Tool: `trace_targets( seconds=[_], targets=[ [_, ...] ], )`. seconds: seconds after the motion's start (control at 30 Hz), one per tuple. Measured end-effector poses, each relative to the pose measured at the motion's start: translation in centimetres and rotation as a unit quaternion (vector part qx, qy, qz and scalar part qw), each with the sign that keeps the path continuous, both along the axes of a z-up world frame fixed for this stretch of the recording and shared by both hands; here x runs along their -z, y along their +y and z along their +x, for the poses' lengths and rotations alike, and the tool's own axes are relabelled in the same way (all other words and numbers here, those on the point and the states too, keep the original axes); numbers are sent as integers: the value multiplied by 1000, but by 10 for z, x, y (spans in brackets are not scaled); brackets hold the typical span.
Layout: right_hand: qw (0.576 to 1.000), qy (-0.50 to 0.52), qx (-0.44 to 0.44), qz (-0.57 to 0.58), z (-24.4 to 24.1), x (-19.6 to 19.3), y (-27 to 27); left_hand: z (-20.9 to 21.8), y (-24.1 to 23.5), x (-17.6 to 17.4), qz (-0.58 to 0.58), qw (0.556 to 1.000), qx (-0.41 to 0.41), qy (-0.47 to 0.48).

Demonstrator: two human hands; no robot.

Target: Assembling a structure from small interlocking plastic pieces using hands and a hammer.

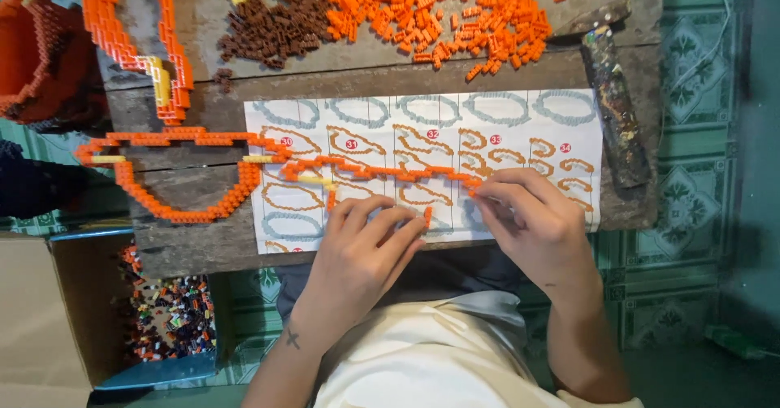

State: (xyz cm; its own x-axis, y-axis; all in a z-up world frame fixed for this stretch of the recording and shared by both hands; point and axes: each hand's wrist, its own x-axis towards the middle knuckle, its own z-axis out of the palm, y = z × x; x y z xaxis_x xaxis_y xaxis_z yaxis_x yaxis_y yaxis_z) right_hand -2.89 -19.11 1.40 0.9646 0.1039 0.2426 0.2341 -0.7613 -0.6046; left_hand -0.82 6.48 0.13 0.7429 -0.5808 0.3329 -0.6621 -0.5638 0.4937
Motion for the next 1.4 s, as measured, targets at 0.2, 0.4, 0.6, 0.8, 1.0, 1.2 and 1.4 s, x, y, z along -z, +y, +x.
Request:
trace_targets(
  seconds=[0.2,0.4,0.6,0.8,1.0,1.2,1.4],
  targets=[
    [999,-5,-17,-47,13,-3,-3,3,-9,7,-14,999,-29,-40],
    [998,27,-8,-50,21,-9,-6,42,7,-30,-5,993,-53,-103],
    [999,29,20,-38,21,-6,-16,139,60,-56,80,974,-161,-137],
    [998,21,51,-15,24,-8,-19,235,81,-31,140,957,-229,-107],
    [999,34,7,-38,36,-22,-11,271,90,-1,185,957,-196,-105],
    [997,-10,-32,-76,56,-39,-5,272,98,1,157,966,-169,-116],
    [988,-50,-117,-92,104,-56,17,272,102,7,167,959,-203,-110]
  ],
)
